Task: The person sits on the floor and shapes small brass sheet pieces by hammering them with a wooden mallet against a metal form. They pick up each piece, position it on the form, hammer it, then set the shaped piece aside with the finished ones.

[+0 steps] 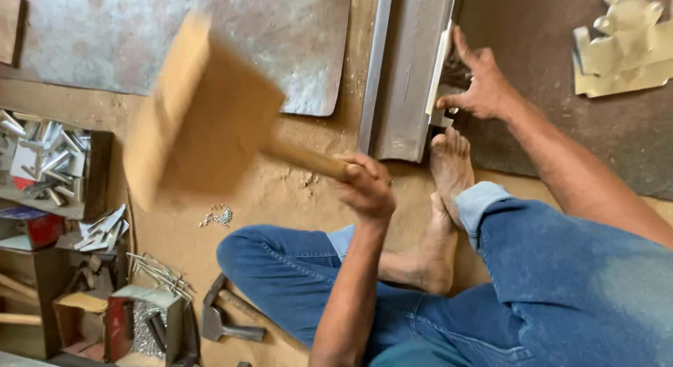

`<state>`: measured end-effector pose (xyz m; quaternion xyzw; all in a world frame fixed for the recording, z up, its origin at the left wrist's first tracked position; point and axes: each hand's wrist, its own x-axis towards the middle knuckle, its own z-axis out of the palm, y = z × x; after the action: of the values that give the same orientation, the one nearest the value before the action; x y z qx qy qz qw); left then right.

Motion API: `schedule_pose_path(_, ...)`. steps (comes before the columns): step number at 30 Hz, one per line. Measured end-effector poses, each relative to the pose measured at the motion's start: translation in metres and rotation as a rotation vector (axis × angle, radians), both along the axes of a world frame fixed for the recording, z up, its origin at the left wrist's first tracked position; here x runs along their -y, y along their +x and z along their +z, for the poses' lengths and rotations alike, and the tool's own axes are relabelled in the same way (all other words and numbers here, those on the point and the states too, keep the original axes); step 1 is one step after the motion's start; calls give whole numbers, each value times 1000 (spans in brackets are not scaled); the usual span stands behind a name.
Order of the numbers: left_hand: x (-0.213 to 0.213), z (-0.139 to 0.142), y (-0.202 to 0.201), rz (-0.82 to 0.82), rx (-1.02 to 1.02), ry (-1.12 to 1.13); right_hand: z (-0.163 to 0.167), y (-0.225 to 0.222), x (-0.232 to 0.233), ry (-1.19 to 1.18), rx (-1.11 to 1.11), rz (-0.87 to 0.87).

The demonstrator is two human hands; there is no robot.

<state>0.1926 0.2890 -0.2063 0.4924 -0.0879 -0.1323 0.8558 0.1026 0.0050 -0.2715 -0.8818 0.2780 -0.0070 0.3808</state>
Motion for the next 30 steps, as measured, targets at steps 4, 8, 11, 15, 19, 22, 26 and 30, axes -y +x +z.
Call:
schedule_pose_path(4, 4, 4, 2, -437, 364, 995, -2, 2, 2, 39, -23, -44)
schedule_pose_path(8, -21, -11, -16, -75, 30, 407, -9, 3, 4, -187, 131, 102)
schedule_pose_path(11, -53, -26, -33, -315, 354, 852, -14, 3, 3, 30, 49, 3)
schedule_pose_path(15, -62, -30, -46, -307, 157, 876, -17, 7, 4, -110, 223, 137)
schedule_pose_path(19, -55, -19, -47, -126, 109, 510, -17, 8, 6, 29, 131, 24)
schedule_pose_path(22, -54, -19, -42, -423, 331, 1085, -15, 6, 7, 16, 54, 21)
schedule_pose_path(26, -36, -31, -35, 27, 16, 182, -17, 6, 4, -178, 209, 112)
schedule_pose_path(30, -2, -28, -17, -39, 742, 853, -14, 2, 5, 258, -51, -115)
